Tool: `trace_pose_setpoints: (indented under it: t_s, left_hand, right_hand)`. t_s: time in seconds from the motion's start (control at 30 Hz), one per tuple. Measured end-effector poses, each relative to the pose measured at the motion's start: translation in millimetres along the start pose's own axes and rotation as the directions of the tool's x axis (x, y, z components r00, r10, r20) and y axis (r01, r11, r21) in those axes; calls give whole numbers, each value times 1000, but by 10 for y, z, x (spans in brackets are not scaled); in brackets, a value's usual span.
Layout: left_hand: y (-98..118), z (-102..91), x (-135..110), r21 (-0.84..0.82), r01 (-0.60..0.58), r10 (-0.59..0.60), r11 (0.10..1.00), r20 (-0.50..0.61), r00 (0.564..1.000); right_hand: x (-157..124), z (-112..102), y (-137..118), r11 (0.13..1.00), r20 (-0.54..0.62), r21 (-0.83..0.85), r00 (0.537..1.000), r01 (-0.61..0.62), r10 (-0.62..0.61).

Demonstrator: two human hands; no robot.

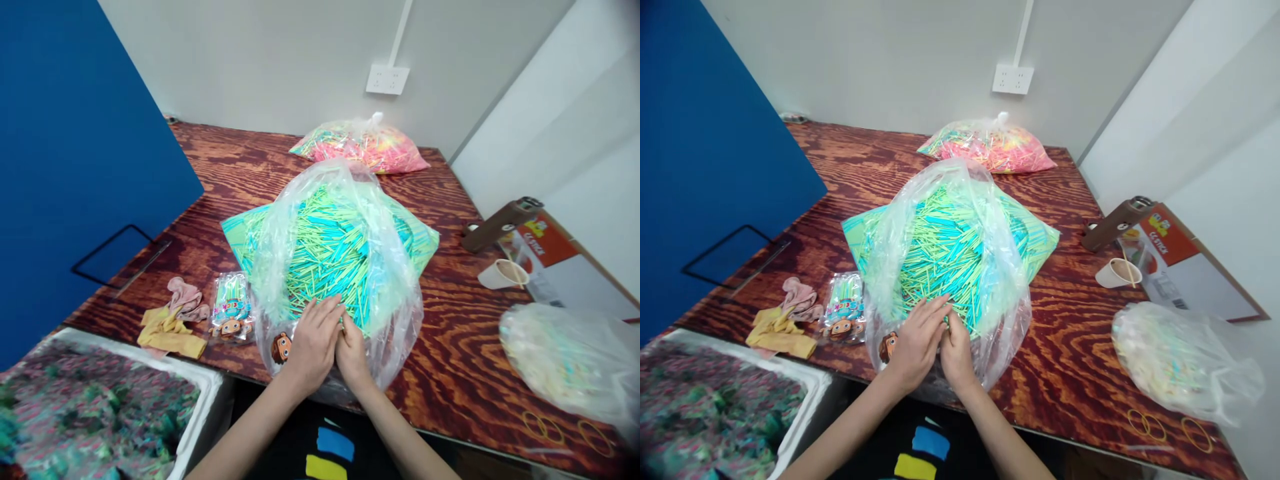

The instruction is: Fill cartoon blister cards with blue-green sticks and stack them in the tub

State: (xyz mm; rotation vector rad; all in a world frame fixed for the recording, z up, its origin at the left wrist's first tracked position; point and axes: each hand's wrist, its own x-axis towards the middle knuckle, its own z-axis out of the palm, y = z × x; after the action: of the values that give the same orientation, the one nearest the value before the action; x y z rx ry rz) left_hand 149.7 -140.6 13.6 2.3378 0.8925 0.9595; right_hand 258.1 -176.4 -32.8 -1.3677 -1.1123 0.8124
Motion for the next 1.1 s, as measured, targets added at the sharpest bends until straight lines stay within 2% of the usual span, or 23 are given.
trace_pose_setpoints:
  t_s: [0.07, 0.2, 0.3, 0.37, 0.43, 0.5, 0.57, 0.63, 0.7, 0.77, 0.87, 0.93, 1.0, 1.1]
  left_hand:
    - [-18, 11, 21, 16, -2, 1, 1000, 20, 1000]
    - [-19, -65, 31, -91, 85, -92, 992, -75, 993]
    - [-36, -148, 18, -131, 141, -159, 981, -133, 978]
    - [-83, -161, 2, -96, 158, -170, 983, -131, 977]
    - [-148, -131, -22, -41, 169, -172, 985, -110, 979]
    - [-207, -79, -52, 24, 177, -174, 984, -89, 981]
    - [-244, -30, -83, 94, 185, -179, 978, -62, 982]
    - [-258, 1, -106, 173, 201, -200, 964, -22, 979]
    - [-259, 13, -118, 261, 223, -235, 939, 15, 972]
    - [-256, 14, -116, 335, 242, -270, 911, 39, 962]
    - [-245, 13, -103, 368, 277, -315, 887, 45, 948]
    - [-231, 15, -95, 346, 313, -343, 885, 29, 939]
    - [-221, 17, -87, 319, 348, -369, 882, 6, 930]
    - [-237, 11, -65, 306, 354, -375, 884, 9, 927]
  right_hand:
    - [-9, 6, -27, 1000, -4, 7, 1000, -22, 22]
    - [59, -77, -143, 999, 17, -19, 999, -29, 30]
    - [290, -261, -247, 991, 119, -127, 993, 38, -23]
    - [528, -415, -308, 959, 233, -247, 969, 142, -83]
    - [784, -561, -355, 870, 334, -427, 937, 247, -102]
    - [1002, -678, -379, 729, 407, -589, 907, 348, -104]
    - [1149, -764, -372, 601, 443, -686, 891, 410, -102]
    - [1226, -823, -336, 545, 440, -725, 892, 422, -106]
    - [1248, -863, -293, 575, 404, -717, 907, 394, -118]
    - [1229, -883, -279, 668, 346, -657, 927, 348, -143]
    - [1114, -857, -358, 850, 252, -454, 953, 268, -166]
    - [973, -796, -454, 946, 219, -270, 968, 179, -121]
    - [794, -706, -531, 993, 224, -100, 974, 57, -33]
    - [522, -550, -531, 987, 251, 124, 965, -104, 70]
